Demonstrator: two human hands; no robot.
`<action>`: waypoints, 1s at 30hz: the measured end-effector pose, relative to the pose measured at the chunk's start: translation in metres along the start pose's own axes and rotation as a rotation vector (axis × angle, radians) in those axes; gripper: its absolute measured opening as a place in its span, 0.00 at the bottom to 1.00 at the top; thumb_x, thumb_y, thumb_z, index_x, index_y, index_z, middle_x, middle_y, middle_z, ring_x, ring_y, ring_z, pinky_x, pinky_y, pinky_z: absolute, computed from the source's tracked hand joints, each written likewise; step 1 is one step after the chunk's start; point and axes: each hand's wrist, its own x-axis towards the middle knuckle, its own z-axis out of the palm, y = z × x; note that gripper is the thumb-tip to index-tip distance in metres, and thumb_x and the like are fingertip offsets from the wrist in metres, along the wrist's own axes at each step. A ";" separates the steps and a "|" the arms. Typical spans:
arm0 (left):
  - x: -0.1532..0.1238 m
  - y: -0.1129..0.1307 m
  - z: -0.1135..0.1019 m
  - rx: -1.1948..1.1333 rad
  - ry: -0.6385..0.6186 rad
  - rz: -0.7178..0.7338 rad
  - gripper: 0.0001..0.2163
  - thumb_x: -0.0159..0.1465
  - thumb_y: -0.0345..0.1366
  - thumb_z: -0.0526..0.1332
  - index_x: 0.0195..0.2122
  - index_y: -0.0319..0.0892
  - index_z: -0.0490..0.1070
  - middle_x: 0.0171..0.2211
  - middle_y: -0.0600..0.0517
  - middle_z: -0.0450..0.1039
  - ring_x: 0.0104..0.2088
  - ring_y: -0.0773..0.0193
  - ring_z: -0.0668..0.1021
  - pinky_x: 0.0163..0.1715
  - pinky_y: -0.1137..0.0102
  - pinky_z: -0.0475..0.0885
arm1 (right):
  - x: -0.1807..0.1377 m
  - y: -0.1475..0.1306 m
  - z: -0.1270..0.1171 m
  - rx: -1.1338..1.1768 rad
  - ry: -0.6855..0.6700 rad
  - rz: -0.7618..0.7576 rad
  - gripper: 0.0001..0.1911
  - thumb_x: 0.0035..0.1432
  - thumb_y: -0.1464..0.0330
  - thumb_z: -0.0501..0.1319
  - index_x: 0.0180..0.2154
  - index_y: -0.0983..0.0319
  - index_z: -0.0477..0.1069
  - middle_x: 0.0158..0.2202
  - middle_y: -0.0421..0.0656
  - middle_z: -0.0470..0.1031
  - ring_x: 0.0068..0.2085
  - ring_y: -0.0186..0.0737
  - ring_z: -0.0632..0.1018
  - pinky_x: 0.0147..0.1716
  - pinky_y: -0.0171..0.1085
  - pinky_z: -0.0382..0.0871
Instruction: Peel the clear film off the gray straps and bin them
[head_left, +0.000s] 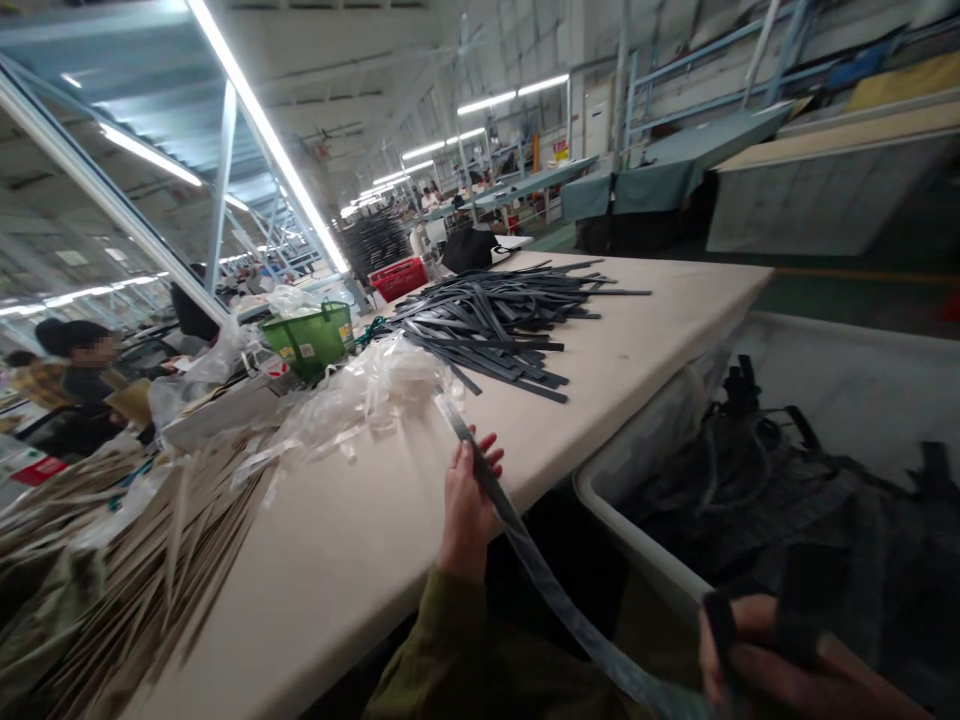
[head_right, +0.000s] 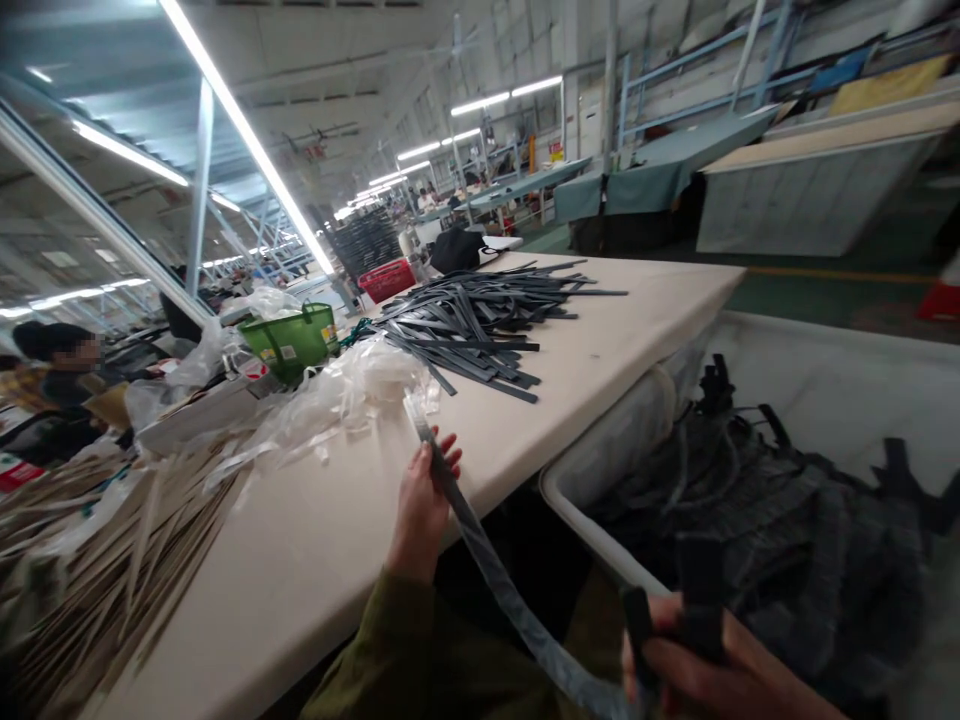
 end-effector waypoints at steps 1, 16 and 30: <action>-0.010 -0.009 0.001 0.081 -0.075 -0.019 0.17 0.65 0.42 0.63 0.53 0.42 0.71 0.41 0.45 0.81 0.30 0.66 0.80 0.29 0.74 0.70 | 0.009 -0.009 0.005 0.102 0.008 0.040 0.22 0.62 0.49 0.57 0.31 0.55 0.82 0.26 0.45 0.81 0.24 0.43 0.79 0.22 0.36 0.75; -0.072 -0.060 -0.032 0.674 -0.699 -0.348 0.23 0.62 0.53 0.63 0.49 0.40 0.78 0.36 0.44 0.80 0.33 0.61 0.77 0.36 0.69 0.67 | 0.095 -0.014 -0.004 0.680 0.498 -0.121 0.18 0.52 0.54 0.71 0.34 0.62 0.82 0.21 0.37 0.72 0.17 0.28 0.62 0.19 0.32 0.66; -0.068 -0.052 -0.004 0.697 -0.734 -0.109 0.25 0.61 0.49 0.65 0.56 0.43 0.73 0.48 0.45 0.79 0.49 0.50 0.77 0.51 0.64 0.68 | 0.089 -0.021 0.019 0.608 0.562 -0.208 0.15 0.55 0.55 0.69 0.35 0.60 0.83 0.42 0.46 0.82 0.31 0.37 0.77 0.28 0.34 0.71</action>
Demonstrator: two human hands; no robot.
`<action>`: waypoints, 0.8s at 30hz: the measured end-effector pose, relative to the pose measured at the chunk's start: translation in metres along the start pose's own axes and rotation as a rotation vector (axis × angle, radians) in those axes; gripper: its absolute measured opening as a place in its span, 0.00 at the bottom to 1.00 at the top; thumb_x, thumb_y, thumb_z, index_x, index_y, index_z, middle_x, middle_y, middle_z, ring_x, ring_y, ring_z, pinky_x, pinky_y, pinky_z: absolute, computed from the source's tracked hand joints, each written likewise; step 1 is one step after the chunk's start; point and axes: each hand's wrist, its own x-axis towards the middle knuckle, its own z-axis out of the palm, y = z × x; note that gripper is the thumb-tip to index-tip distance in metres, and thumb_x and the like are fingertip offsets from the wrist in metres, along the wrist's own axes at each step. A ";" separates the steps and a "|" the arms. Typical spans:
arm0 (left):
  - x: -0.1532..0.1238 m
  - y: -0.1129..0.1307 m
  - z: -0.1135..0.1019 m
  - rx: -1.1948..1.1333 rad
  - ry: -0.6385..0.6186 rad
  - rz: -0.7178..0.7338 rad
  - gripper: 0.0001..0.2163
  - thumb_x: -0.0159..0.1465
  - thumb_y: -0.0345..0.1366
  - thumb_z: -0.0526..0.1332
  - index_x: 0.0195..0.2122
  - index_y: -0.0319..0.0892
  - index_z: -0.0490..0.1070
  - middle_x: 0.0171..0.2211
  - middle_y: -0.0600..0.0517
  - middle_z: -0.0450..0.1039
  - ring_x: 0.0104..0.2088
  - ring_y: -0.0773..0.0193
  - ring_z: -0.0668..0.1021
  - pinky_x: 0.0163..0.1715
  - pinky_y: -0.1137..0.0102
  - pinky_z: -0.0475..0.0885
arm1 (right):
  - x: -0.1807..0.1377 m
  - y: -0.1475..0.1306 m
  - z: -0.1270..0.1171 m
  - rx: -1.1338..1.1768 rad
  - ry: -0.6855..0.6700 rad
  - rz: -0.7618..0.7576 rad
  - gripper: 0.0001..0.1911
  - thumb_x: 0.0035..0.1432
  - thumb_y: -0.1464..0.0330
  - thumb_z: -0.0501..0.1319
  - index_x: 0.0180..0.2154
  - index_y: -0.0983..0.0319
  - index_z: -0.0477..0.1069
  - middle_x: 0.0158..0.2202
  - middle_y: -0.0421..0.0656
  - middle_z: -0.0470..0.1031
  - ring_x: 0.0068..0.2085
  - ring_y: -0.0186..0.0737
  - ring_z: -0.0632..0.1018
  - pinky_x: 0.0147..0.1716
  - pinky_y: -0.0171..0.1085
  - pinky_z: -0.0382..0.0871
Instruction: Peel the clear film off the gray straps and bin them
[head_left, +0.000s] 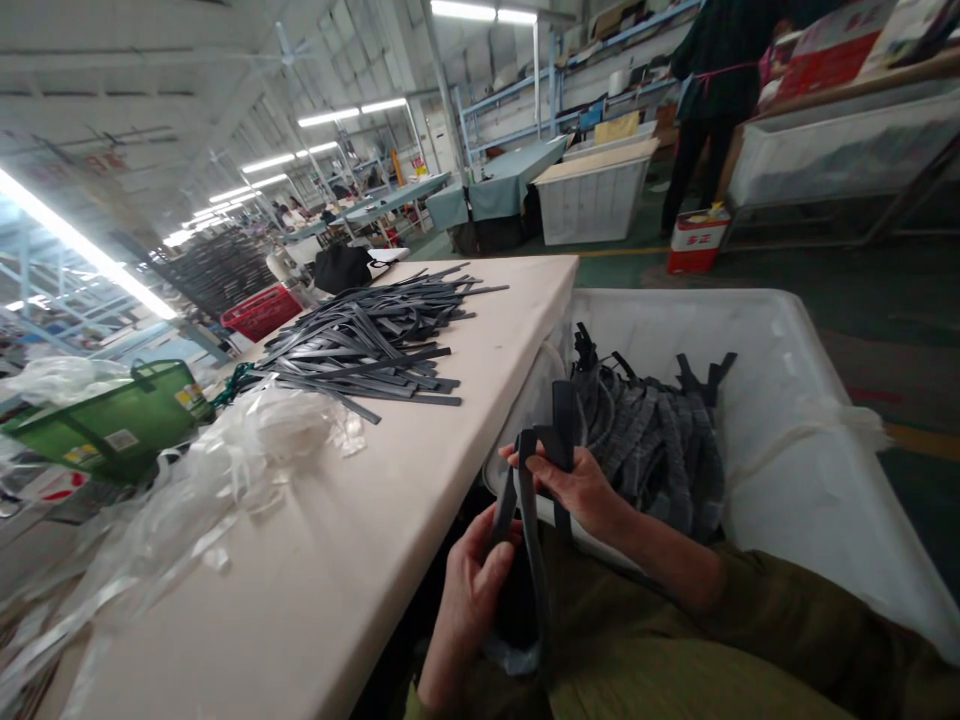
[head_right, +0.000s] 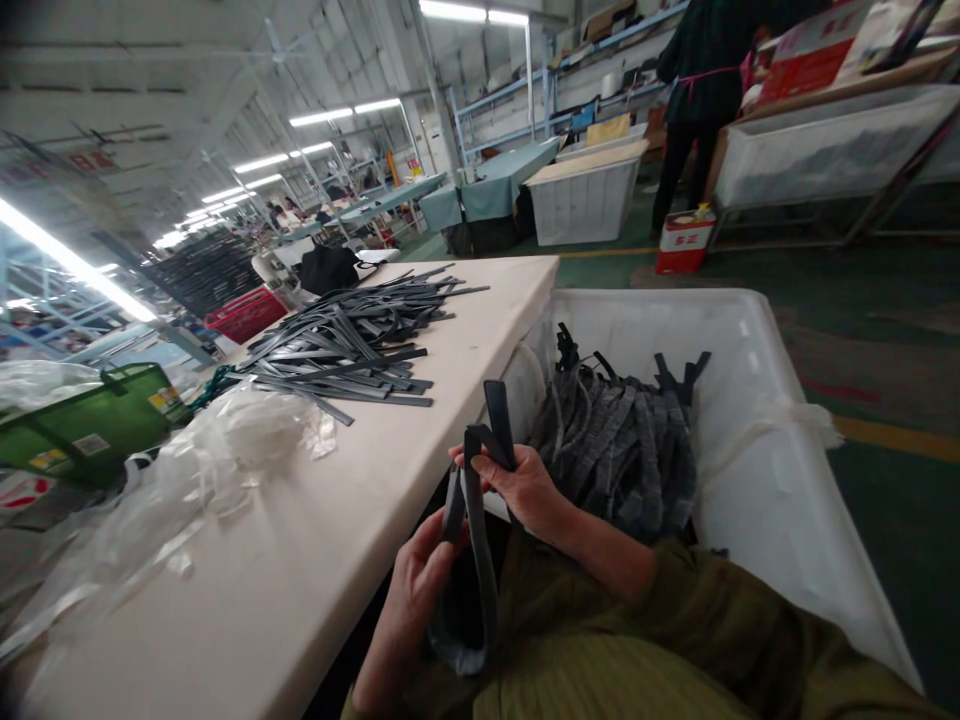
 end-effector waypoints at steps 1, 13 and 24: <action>0.004 0.003 0.005 0.011 0.009 0.023 0.24 0.60 0.49 0.66 0.54 0.41 0.75 0.46 0.46 0.80 0.47 0.51 0.77 0.50 0.65 0.68 | -0.003 0.004 0.003 -0.014 -0.006 -0.006 0.15 0.56 0.55 0.69 0.36 0.61 0.83 0.41 0.47 0.82 0.31 0.38 0.77 0.28 0.35 0.71; 0.003 -0.026 0.026 0.635 0.045 0.091 0.15 0.68 0.43 0.53 0.33 0.42 0.75 0.28 0.52 0.73 0.30 0.62 0.73 0.32 0.70 0.65 | -0.003 -0.017 -0.018 -0.281 -0.033 0.018 0.21 0.55 0.51 0.67 0.33 0.63 0.83 0.30 0.45 0.82 0.25 0.35 0.74 0.24 0.34 0.68; 0.000 -0.041 0.035 0.513 0.004 0.196 0.16 0.66 0.42 0.56 0.52 0.45 0.73 0.48 0.44 0.78 0.48 0.55 0.79 0.50 0.61 0.73 | 0.007 -0.109 -0.107 -0.412 0.449 -0.354 0.14 0.56 0.56 0.67 0.31 0.61 0.79 0.36 0.45 0.84 0.30 0.36 0.79 0.21 0.31 0.69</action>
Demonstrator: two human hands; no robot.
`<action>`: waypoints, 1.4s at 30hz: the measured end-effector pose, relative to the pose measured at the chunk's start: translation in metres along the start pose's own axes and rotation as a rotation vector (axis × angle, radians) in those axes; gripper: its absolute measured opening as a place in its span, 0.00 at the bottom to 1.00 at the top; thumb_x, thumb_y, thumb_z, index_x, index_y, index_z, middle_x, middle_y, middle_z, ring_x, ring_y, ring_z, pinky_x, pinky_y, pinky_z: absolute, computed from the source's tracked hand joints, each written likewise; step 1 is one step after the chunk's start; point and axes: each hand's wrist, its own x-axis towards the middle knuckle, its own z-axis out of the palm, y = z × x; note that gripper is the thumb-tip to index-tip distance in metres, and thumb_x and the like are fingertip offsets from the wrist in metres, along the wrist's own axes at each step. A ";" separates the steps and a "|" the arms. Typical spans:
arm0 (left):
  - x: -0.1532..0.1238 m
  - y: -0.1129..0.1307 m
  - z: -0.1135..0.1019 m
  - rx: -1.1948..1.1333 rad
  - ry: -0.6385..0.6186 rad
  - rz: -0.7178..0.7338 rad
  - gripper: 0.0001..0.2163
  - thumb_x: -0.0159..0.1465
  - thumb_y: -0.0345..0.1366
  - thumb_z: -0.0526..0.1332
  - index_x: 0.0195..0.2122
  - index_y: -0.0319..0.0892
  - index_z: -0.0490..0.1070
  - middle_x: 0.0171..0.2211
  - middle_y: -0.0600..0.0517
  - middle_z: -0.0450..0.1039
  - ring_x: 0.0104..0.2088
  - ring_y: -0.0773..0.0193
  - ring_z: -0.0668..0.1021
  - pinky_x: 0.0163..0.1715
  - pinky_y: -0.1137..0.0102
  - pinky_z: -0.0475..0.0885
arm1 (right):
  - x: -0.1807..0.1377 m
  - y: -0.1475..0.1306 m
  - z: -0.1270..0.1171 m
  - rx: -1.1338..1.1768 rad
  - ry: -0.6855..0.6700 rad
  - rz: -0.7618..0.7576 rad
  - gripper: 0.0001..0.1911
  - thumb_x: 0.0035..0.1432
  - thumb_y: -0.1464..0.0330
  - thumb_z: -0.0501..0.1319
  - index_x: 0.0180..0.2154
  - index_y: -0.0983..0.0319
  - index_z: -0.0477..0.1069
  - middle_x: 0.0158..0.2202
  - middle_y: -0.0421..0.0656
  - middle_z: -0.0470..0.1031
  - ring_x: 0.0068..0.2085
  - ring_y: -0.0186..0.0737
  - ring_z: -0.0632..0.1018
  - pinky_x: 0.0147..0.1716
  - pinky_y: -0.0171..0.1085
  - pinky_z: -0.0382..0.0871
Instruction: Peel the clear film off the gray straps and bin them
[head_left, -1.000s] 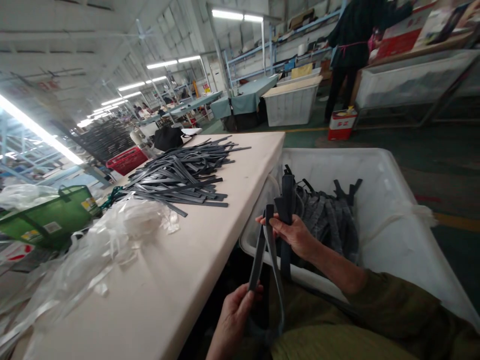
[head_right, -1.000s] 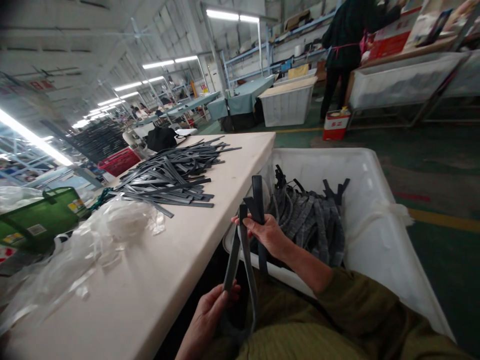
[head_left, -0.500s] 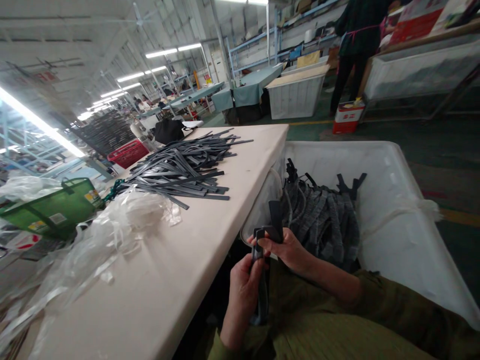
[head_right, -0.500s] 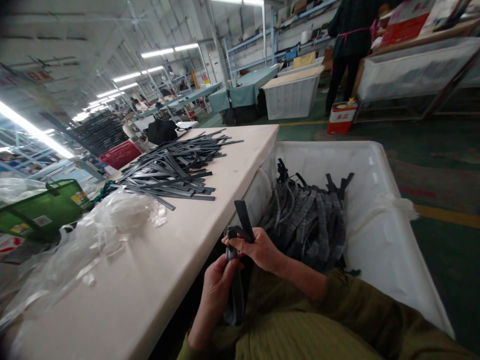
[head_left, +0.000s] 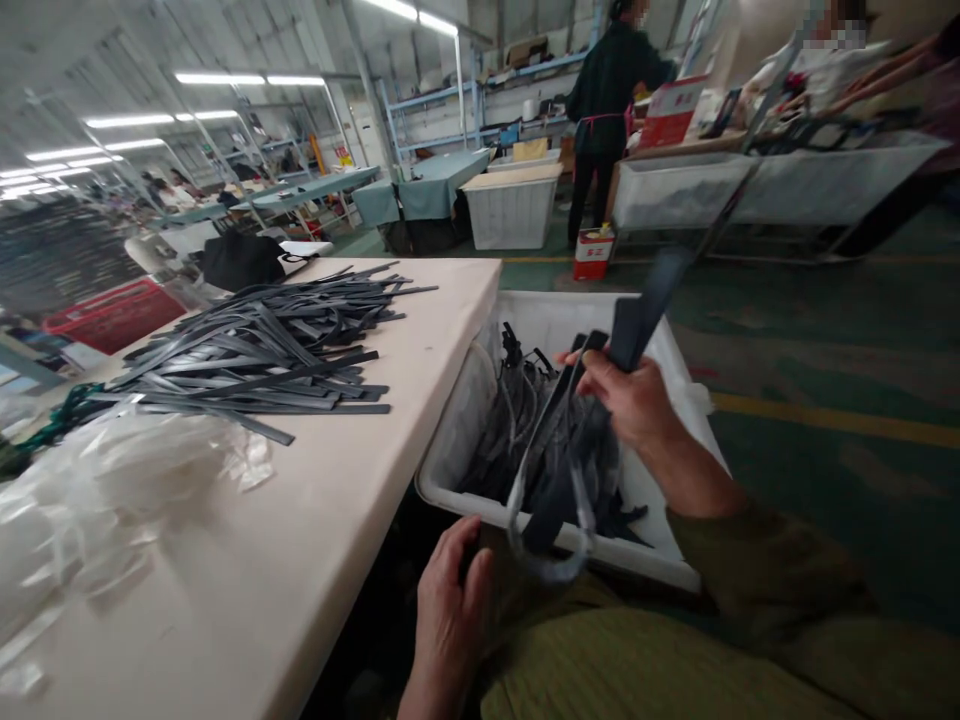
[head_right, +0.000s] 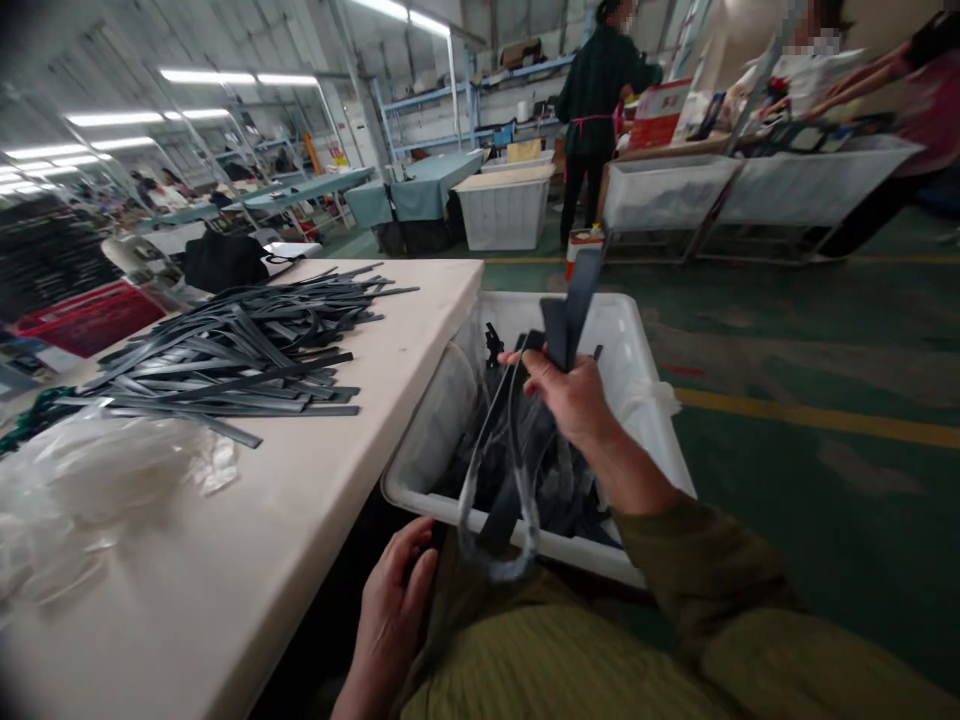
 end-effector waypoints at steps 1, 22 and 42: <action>-0.001 -0.004 -0.001 -0.029 0.022 -0.047 0.18 0.65 0.44 0.57 0.53 0.44 0.73 0.48 0.43 0.78 0.47 0.54 0.79 0.49 0.60 0.74 | 0.012 -0.005 -0.013 -0.033 0.081 -0.071 0.13 0.56 0.57 0.67 0.31 0.61 0.79 0.36 0.45 0.84 0.31 0.37 0.80 0.21 0.30 0.69; -0.017 -0.080 0.014 -0.180 -0.041 -0.326 0.23 0.59 0.48 0.63 0.52 0.42 0.74 0.51 0.43 0.78 0.49 0.50 0.80 0.52 0.57 0.75 | 0.100 0.058 -0.104 -0.187 0.415 0.085 0.12 0.63 0.61 0.61 0.37 0.64 0.73 0.36 0.44 0.83 0.16 0.26 0.74 0.16 0.27 0.71; -0.017 -0.099 0.013 -0.092 -0.160 -0.303 0.22 0.58 0.50 0.61 0.48 0.43 0.76 0.50 0.45 0.80 0.53 0.50 0.79 0.56 0.59 0.73 | 0.035 0.078 -0.083 -0.307 -0.052 0.576 0.06 0.69 0.68 0.59 0.43 0.65 0.71 0.43 0.47 0.78 0.39 0.39 0.81 0.26 0.31 0.77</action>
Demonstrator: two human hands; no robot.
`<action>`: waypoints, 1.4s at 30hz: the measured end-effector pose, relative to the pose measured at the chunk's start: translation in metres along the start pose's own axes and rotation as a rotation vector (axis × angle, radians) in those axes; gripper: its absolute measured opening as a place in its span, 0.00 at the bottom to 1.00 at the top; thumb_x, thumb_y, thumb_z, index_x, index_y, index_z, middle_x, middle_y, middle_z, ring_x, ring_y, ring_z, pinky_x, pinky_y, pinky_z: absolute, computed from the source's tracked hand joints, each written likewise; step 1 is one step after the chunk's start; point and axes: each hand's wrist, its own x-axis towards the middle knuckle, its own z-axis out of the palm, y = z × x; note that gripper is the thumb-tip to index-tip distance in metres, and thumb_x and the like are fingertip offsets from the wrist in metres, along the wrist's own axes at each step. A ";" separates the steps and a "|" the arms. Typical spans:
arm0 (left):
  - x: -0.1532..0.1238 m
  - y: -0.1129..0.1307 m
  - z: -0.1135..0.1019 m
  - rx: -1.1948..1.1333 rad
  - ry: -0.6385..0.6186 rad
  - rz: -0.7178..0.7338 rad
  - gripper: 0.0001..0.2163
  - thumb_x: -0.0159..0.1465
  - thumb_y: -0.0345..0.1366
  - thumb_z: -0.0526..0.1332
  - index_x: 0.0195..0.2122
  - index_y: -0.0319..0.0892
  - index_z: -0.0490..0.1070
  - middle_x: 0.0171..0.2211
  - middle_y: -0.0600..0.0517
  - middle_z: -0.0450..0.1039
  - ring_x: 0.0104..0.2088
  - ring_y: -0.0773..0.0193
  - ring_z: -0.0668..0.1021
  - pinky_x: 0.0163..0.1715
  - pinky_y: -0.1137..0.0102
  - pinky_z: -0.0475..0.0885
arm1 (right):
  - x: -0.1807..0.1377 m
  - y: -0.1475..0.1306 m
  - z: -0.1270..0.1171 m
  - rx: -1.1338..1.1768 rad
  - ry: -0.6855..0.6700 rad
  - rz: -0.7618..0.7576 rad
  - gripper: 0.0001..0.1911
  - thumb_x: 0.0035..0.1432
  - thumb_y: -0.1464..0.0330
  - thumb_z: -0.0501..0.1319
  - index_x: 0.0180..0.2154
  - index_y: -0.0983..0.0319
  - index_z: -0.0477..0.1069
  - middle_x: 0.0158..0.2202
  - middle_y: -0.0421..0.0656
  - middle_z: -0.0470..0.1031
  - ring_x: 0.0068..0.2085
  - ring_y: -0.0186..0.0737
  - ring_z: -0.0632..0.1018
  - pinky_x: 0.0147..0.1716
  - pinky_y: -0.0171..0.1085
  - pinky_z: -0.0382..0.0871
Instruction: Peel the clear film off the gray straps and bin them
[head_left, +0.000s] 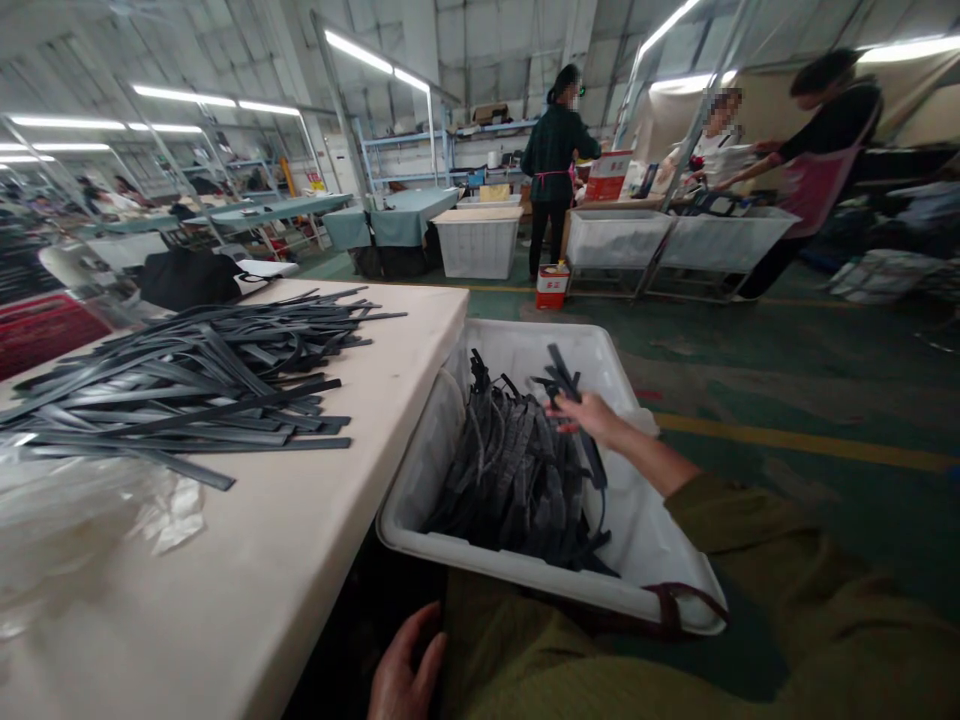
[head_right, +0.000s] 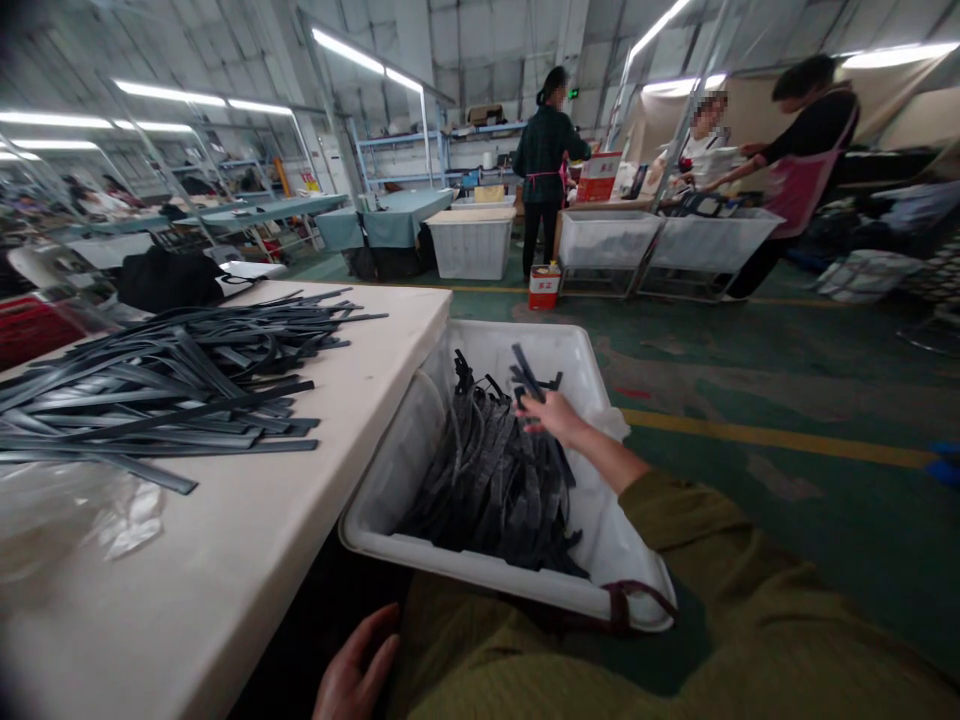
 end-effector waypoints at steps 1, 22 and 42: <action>0.000 0.001 -0.001 0.003 -0.002 0.001 0.22 0.58 0.50 0.61 0.48 0.42 0.77 0.50 0.45 0.80 0.52 0.50 0.79 0.56 0.59 0.73 | -0.005 0.024 0.007 -0.045 -0.061 0.092 0.07 0.68 0.68 0.60 0.44 0.65 0.71 0.42 0.45 0.78 0.37 0.38 0.81 0.28 0.34 0.77; 0.001 -0.006 -0.007 -0.026 0.032 -0.026 0.23 0.57 0.53 0.62 0.47 0.42 0.77 0.50 0.44 0.80 0.53 0.48 0.78 0.58 0.57 0.71 | -0.029 0.077 0.055 -0.421 -0.438 0.314 0.12 0.69 0.62 0.59 0.47 0.64 0.71 0.36 0.40 0.75 0.27 0.31 0.75 0.25 0.32 0.72; -0.082 0.101 -0.082 -0.427 0.685 0.035 0.21 0.62 0.52 0.62 0.38 0.36 0.81 0.33 0.46 0.81 0.33 0.59 0.78 0.33 0.69 0.73 | -0.206 -0.014 0.267 -0.079 -1.427 0.010 0.33 0.54 0.37 0.57 0.29 0.62 0.69 0.19 0.37 0.70 0.13 0.27 0.60 0.11 0.28 0.51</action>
